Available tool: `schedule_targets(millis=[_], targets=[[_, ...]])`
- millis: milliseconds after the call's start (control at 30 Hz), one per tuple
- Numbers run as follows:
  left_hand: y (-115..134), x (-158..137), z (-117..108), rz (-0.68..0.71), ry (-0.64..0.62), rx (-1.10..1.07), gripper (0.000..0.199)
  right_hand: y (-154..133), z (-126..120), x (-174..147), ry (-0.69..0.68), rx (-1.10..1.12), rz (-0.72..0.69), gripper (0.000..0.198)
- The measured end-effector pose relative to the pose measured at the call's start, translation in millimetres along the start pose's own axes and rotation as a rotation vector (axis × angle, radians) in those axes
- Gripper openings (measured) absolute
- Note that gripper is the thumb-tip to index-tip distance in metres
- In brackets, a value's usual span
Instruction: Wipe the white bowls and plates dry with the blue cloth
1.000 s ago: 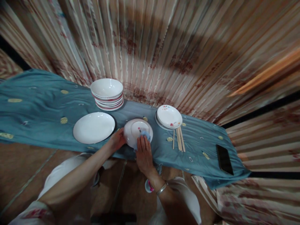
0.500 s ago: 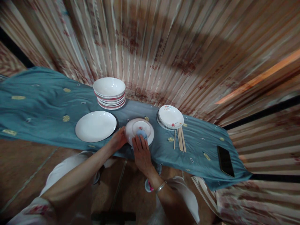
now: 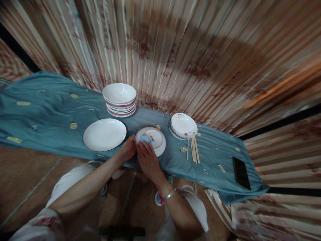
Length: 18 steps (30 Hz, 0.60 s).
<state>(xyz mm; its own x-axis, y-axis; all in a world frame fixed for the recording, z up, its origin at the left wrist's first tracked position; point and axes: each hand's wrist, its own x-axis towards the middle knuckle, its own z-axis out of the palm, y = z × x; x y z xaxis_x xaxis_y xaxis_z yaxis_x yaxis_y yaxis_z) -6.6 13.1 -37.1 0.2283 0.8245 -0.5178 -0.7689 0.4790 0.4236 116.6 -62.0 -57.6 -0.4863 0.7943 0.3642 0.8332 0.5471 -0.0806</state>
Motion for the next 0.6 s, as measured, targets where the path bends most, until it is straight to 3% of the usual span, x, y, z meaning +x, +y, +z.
schedule_targets(millis=[400, 600], targets=[[-2.1, 3.8, 0.4, 0.054, 0.149, 0.004, 0.034, 4.4, -0.5, 33.9, -0.061, 0.018, -0.061, 0.047], [0.8, 2.0, 2.8, 0.012, 0.148, -0.024, 0.025, 6.2, 0.6, 52.8, -0.044, 0.047, -0.056, 0.037]])
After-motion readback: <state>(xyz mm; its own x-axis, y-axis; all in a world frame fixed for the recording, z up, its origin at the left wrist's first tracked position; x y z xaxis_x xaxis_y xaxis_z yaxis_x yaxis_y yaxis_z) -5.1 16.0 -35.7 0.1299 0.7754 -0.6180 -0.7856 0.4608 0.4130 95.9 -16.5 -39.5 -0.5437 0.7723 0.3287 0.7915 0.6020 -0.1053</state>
